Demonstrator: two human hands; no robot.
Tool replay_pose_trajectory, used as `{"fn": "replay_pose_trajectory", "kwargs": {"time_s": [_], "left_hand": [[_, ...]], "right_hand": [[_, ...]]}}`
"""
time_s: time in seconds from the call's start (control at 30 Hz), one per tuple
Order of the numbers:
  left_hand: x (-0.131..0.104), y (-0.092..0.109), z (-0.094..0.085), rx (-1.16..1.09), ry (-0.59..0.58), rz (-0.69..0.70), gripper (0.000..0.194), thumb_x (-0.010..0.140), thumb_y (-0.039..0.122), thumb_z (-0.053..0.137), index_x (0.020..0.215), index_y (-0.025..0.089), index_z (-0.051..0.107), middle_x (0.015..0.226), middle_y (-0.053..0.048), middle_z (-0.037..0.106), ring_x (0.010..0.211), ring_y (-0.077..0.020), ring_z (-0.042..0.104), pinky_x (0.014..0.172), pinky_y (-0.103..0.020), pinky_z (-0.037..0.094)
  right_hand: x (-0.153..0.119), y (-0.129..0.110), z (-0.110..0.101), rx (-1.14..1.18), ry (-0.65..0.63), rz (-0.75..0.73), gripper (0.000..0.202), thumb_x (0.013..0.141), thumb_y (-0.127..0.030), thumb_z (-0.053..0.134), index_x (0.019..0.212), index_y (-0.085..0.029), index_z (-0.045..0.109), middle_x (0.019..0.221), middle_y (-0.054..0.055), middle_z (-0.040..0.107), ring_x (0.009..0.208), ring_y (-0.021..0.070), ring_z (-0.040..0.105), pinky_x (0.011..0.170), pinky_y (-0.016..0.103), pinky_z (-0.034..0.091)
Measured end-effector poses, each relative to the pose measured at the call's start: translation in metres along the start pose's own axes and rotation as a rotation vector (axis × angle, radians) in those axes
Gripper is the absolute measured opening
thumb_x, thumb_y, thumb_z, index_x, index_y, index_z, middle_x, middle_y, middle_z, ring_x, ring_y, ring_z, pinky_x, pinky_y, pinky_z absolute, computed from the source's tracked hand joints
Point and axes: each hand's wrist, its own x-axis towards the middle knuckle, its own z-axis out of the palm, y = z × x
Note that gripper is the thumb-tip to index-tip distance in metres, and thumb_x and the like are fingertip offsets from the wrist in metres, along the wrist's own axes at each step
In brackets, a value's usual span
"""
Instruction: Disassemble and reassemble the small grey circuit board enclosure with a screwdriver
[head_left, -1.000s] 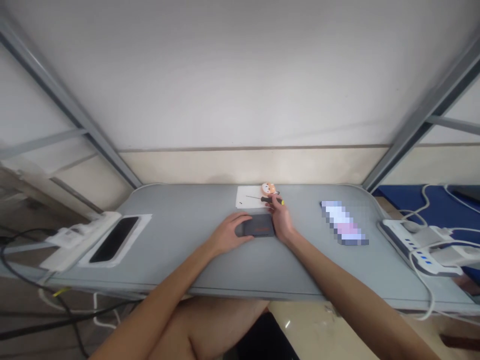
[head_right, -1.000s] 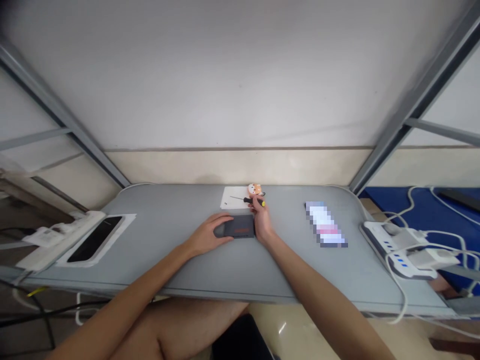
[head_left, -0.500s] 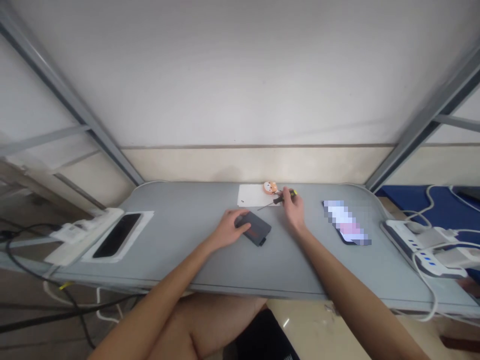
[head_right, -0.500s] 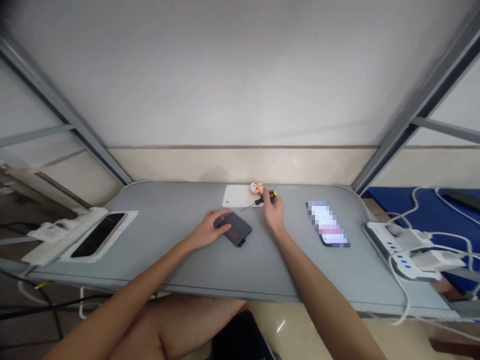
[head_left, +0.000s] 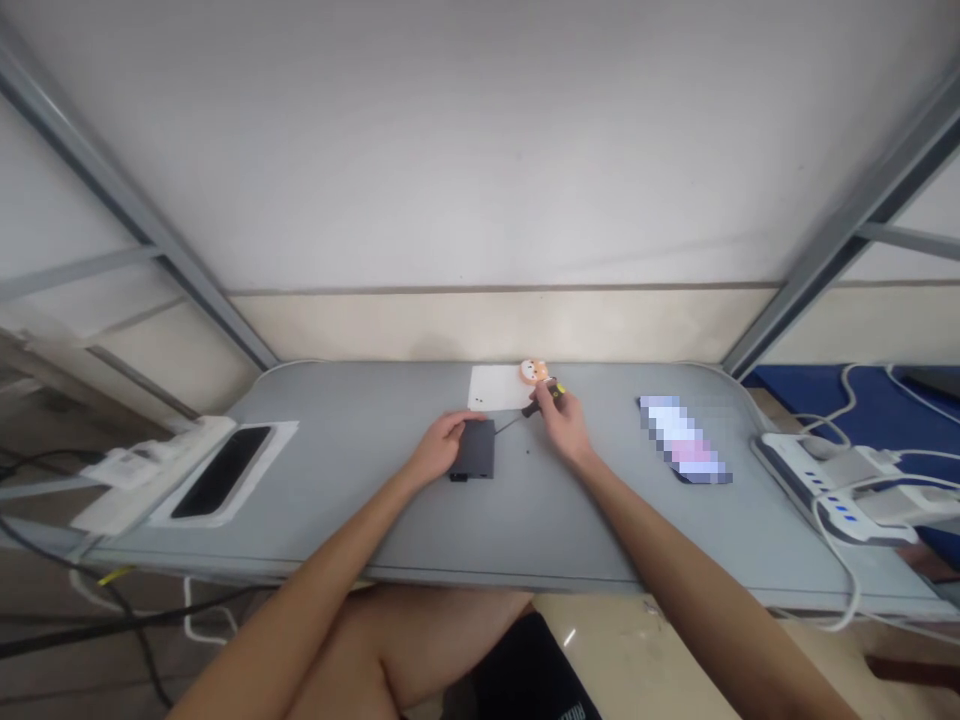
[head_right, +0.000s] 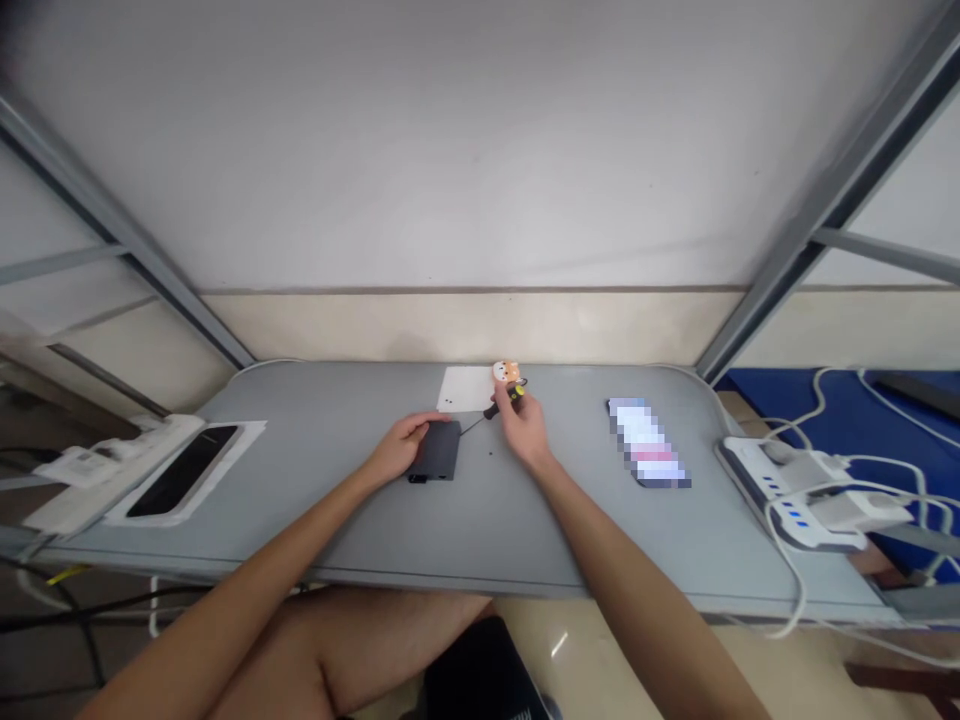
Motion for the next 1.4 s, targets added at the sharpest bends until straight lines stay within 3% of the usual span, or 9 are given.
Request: {"fn": "replay_pose_trajectory", "kwargs": {"time_s": [0.43, 0.67, 0.9, 1.1, 1.23, 1.4], "left_hand": [[-0.001, 0.001, -0.001, -0.002, -0.031, 0.0, 0.042, 0.1, 0.026, 0.038, 0.119, 0.024, 0.076, 0.124, -0.008, 0.072, 0.115, -0.0243, 0.066, 0.105, -0.043, 0.049], [-0.007, 0.016, -0.001, 0.119, -0.002, 0.015, 0.034, 0.097, 0.038, 0.054, 0.122, 0.027, 0.074, 0.127, -0.007, 0.07, 0.122, -0.0255, 0.063, 0.114, -0.045, 0.044], [-0.009, 0.018, -0.002, 0.164, 0.002, 0.055, 0.032, 0.093, 0.036, 0.061, 0.121, 0.028, 0.073, 0.125, -0.006, 0.07, 0.12, -0.0248, 0.064, 0.113, -0.043, 0.046], [-0.009, 0.02, 0.002, 0.197, 0.041, 0.078, 0.029, 0.093, 0.033, 0.062, 0.119, 0.027, 0.073, 0.122, -0.006, 0.07, 0.118, -0.0242, 0.064, 0.112, -0.043, 0.047], [-0.008, 0.025, 0.006, 0.221, 0.067, 0.119, 0.025, 0.093, 0.028, 0.061, 0.114, 0.026, 0.073, 0.12, -0.005, 0.071, 0.12, -0.0252, 0.061, 0.112, -0.045, 0.045], [-0.01, 0.027, 0.008, 0.22, 0.064, 0.09, 0.024, 0.092, 0.03, 0.062, 0.112, 0.026, 0.075, 0.117, -0.008, 0.069, 0.116, -0.0275, 0.062, 0.106, -0.046, 0.051]], "right_hand": [[0.001, -0.003, 0.0, 0.0, 0.063, 0.001, 0.057, 0.089, -0.073, 0.053, 0.081, -0.018, 0.066, 0.08, 0.006, 0.071, 0.073, 0.0198, 0.061, 0.07, 0.03, 0.041], [0.003, -0.004, -0.005, -0.016, 0.071, -0.026, 0.051, 0.091, -0.066, 0.054, 0.075, -0.019, 0.064, 0.073, 0.005, 0.069, 0.071, 0.0191, 0.06, 0.071, 0.03, 0.044], [0.014, -0.011, -0.025, -0.019, 0.194, 0.005, 0.031, 0.084, -0.04, 0.054, 0.059, -0.022, 0.053, 0.052, -0.003, 0.05, 0.056, 0.0145, 0.05, 0.059, 0.027, 0.039], [0.015, -0.009, -0.023, -0.014, 0.141, 0.057, 0.029, 0.082, -0.041, 0.055, 0.061, -0.022, 0.056, 0.053, -0.002, 0.055, 0.057, 0.0155, 0.054, 0.062, 0.028, 0.042], [0.015, -0.01, -0.024, 0.016, 0.173, 0.046, 0.03, 0.084, -0.043, 0.054, 0.063, -0.021, 0.058, 0.057, -0.001, 0.06, 0.062, 0.0165, 0.057, 0.066, 0.029, 0.044], [0.017, -0.013, -0.028, -0.006, 0.203, 0.067, 0.031, 0.083, -0.041, 0.054, 0.059, -0.022, 0.056, 0.054, -0.001, 0.054, 0.059, 0.0161, 0.052, 0.061, 0.029, 0.041]]}}
